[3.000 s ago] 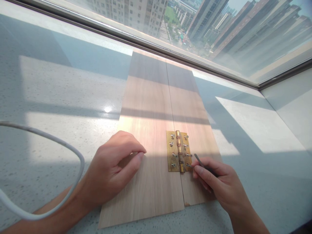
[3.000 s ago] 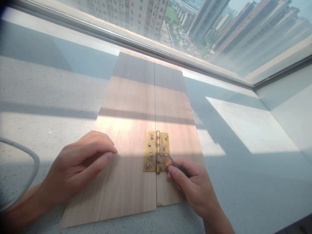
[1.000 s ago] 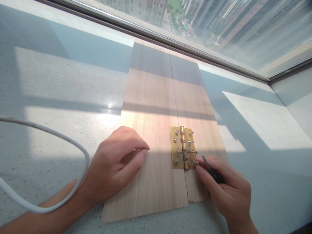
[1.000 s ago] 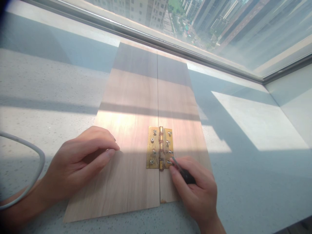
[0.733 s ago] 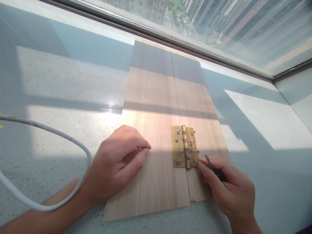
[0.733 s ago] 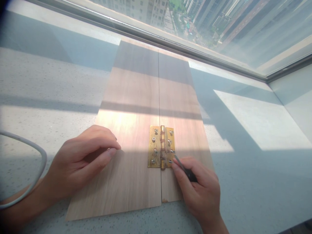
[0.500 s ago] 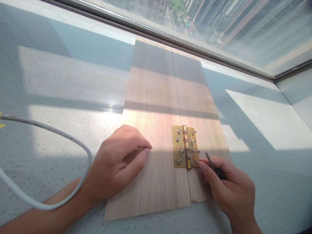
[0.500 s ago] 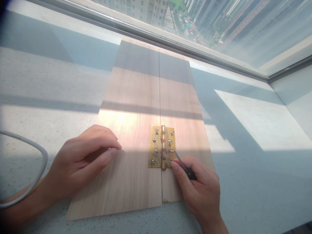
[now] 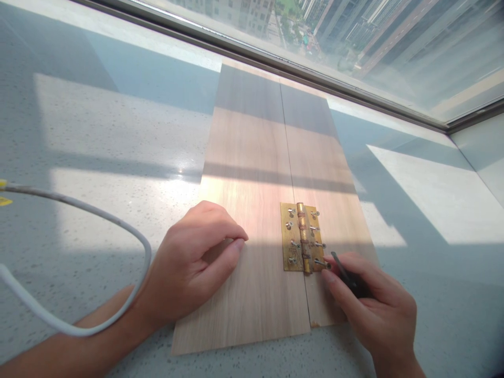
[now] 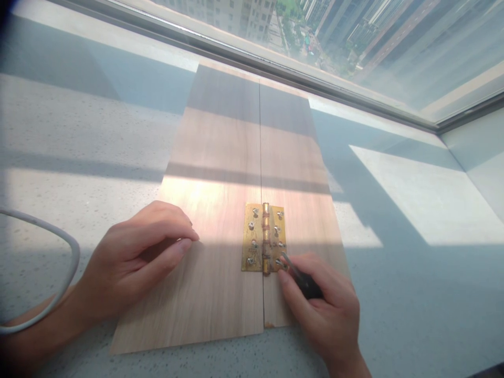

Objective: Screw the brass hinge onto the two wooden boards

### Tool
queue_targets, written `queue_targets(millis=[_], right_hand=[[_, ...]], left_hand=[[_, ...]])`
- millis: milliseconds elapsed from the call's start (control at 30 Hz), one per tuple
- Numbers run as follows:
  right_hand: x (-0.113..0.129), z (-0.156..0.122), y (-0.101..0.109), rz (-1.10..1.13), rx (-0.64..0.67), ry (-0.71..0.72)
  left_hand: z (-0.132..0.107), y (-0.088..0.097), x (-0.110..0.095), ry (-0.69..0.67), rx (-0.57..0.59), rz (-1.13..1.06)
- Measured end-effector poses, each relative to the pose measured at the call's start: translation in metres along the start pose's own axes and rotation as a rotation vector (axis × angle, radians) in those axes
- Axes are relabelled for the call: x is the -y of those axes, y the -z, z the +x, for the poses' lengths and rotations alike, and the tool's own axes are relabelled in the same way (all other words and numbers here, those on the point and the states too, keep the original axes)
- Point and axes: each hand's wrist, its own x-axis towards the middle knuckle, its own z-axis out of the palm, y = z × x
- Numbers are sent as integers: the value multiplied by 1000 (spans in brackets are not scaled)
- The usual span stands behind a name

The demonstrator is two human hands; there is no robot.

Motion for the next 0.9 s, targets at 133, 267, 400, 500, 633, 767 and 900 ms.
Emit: queue_targets(millis=[133,267,400,500,633,767,900], right_hand=[[0,4,0,6,4,28],[-1,7,0,18,37,45],[-4,4,1,-16,27,-1],[-6,2,3,-26,31,19],[-5,6,4,-21,62,90],[-3,7,2,-48,47,70],[-7,6,4,3,60,80]], left_hand=[[0,0,-1,2,-4,4],[-1,0,0,1,-8,7],[-1,0,1,-2,-6,1],[-1,0,1,-4,-6,-2],[0,0,1,-3,-9,-5],[-1,0,0,0,-10,-4],[-1,0,0,-8,-9,-4]])
